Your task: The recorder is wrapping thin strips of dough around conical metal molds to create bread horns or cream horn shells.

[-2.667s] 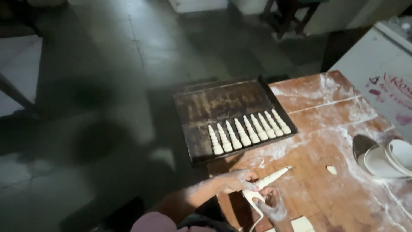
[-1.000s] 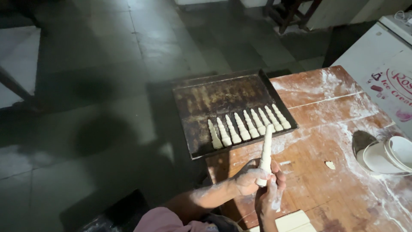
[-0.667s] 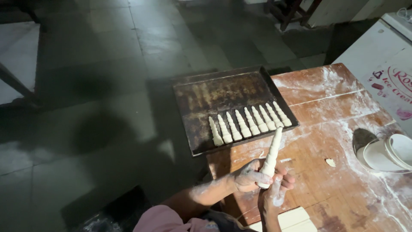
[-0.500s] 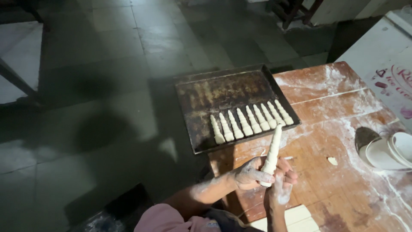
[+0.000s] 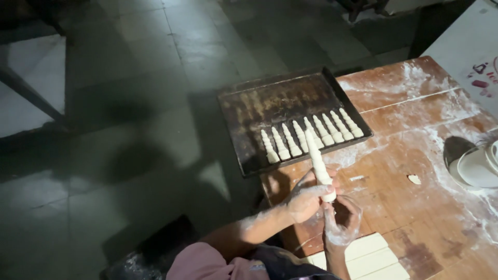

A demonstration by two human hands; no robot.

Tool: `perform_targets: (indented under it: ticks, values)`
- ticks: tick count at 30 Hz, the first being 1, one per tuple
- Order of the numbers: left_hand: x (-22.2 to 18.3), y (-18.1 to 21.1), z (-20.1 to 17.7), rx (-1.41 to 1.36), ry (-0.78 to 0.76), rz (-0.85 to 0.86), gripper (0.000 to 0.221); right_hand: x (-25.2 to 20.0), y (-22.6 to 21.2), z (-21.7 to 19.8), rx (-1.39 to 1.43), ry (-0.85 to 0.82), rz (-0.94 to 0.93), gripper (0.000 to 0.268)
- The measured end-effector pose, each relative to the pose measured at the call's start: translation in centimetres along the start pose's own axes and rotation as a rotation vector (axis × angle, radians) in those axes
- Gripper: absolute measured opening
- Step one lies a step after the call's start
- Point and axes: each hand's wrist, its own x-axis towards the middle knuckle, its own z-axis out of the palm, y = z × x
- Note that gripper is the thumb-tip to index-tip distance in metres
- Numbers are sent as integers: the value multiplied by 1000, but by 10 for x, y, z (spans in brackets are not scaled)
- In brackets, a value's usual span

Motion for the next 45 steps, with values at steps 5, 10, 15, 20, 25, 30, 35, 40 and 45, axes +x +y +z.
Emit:
perform_targets:
  ticks: [5,10,15,20,25,30,35,40,45]
  values:
    - [-18,23,40,240,-93,-23,55,-36,50,-11,486,189,430,28]
    - [-15,67,44,789,-192,154,58,-11,4,-12,1174,129,612,25]
    - [-25,100,10,865,22,225,53,-37,26,6,1201,127,932,27]
    - [-33,110,-28,654,231,314,43,-35,8,22,855,12,959,27]
    - [-18,117,-70,552,372,304,53,-40,30,44,80,-197,585,29]
    - [-8,131,-132,575,511,209,55,-47,20,93,156,-250,592,26]
    - [11,155,-191,664,594,78,53,-42,38,137,-92,-327,665,32]
    - [34,174,-243,1216,579,-51,39,-8,23,167,-472,-504,402,32]
    - [52,159,-316,1974,327,-64,19,-13,42,191,-728,-640,509,29]
